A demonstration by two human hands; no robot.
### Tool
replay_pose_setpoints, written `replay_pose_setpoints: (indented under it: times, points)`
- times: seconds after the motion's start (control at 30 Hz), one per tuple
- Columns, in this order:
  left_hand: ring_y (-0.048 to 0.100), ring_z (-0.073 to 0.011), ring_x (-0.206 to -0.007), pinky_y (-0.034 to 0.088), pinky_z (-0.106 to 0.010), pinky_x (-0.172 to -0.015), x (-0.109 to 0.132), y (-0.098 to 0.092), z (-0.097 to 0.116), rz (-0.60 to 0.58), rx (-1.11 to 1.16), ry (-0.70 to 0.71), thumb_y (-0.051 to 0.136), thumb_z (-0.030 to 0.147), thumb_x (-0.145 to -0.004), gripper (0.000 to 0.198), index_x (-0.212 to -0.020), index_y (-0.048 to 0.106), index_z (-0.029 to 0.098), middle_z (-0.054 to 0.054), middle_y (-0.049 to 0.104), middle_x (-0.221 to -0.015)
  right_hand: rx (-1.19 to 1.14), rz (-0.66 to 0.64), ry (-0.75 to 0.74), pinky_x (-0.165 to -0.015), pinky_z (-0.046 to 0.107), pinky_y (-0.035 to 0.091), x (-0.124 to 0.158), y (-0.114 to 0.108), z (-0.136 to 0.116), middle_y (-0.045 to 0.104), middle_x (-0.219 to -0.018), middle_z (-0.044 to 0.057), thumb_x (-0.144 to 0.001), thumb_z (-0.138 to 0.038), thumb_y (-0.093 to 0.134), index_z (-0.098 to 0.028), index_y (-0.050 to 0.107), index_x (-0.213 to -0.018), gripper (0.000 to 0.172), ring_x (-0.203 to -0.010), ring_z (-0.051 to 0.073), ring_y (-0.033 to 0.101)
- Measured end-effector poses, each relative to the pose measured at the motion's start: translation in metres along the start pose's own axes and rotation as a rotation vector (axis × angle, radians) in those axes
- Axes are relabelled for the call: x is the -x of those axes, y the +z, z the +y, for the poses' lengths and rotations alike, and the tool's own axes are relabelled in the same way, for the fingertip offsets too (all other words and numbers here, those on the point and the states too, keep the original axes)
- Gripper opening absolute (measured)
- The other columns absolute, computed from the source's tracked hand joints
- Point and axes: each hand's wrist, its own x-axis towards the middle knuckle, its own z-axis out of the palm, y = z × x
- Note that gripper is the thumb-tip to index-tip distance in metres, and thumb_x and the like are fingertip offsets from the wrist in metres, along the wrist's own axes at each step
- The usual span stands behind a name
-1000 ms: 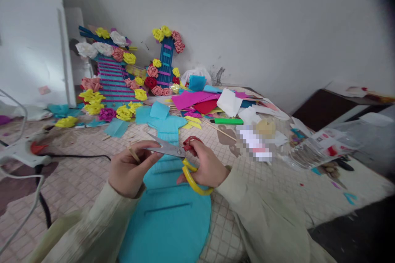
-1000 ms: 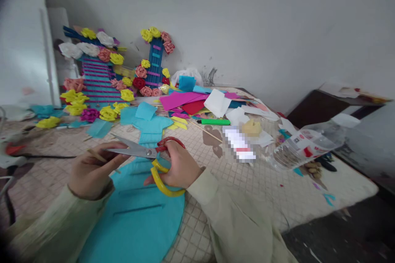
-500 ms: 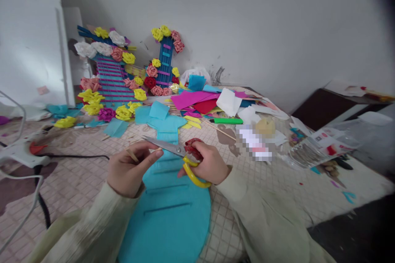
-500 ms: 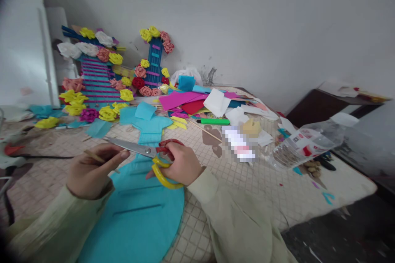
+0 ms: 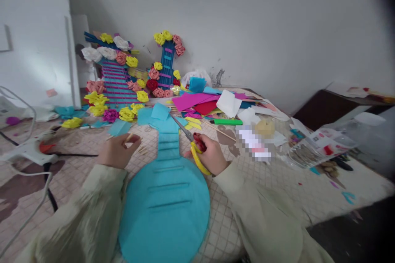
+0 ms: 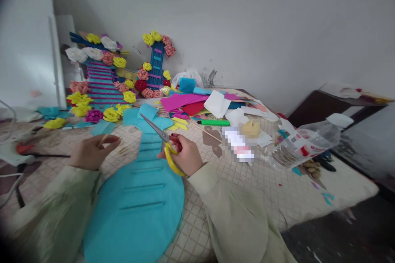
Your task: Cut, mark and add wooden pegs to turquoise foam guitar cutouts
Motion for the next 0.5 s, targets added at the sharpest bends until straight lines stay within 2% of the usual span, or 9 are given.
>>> replay_pose_setpoints:
  times: [0.1, 0.27, 0.4, 0.5]
  points:
    - [0.057, -0.0185, -0.069, 0.037, -0.027, -0.059, -0.005, 0.008, -0.004, -0.142, -0.116, 0.056, 0.049, 0.044, -0.067, 0.028, -0.074, 0.063, 0.021, -0.002, 0.067, -0.08, 0.018, 0.004, -0.007, -0.051, 0.022, 0.042, -0.001, 0.0, 0.001, 0.052, -0.058, -0.003, -0.062, -0.027, 0.065, -0.019, 0.051, -0.069, 0.017, -0.051, 0.012, 0.048]
    - [0.06, -0.0239, -0.079, 0.038, -0.03, -0.064, -0.005, 0.009, -0.004, -0.266, -0.21, 0.083, 0.048, 0.044, -0.064, 0.029, -0.073, 0.064, 0.022, -0.004, 0.069, -0.084, 0.034, 0.024, -0.032, -0.058, 0.024, 0.045, -0.001, 0.0, 0.003, 0.06, -0.067, 0.0, -0.063, -0.027, 0.065, -0.018, 0.056, -0.078, 0.019, -0.059, 0.014, 0.055]
    - [0.057, -0.0207, -0.07, 0.039, -0.029, -0.063, -0.006, 0.002, -0.005, -0.278, -0.222, 0.091, 0.047, 0.042, -0.062, 0.029, -0.073, 0.065, 0.022, -0.004, 0.068, -0.081, 0.049, 0.022, -0.026, -0.056, 0.024, 0.044, -0.001, -0.001, 0.003, 0.058, -0.063, -0.001, -0.064, -0.029, 0.065, -0.018, 0.056, -0.075, 0.019, -0.056, 0.014, 0.053]
    - [0.052, -0.0156, -0.058, 0.039, -0.027, -0.058, -0.007, -0.004, -0.005, -0.172, -0.088, 0.093, 0.044, 0.042, -0.064, 0.036, -0.084, 0.063, 0.019, -0.004, 0.067, -0.08, 0.055, 0.018, -0.021, -0.055, 0.024, 0.043, -0.001, -0.002, 0.003, 0.056, -0.062, -0.001, -0.064, -0.03, 0.065, -0.018, 0.055, -0.074, 0.019, -0.055, 0.014, 0.052]
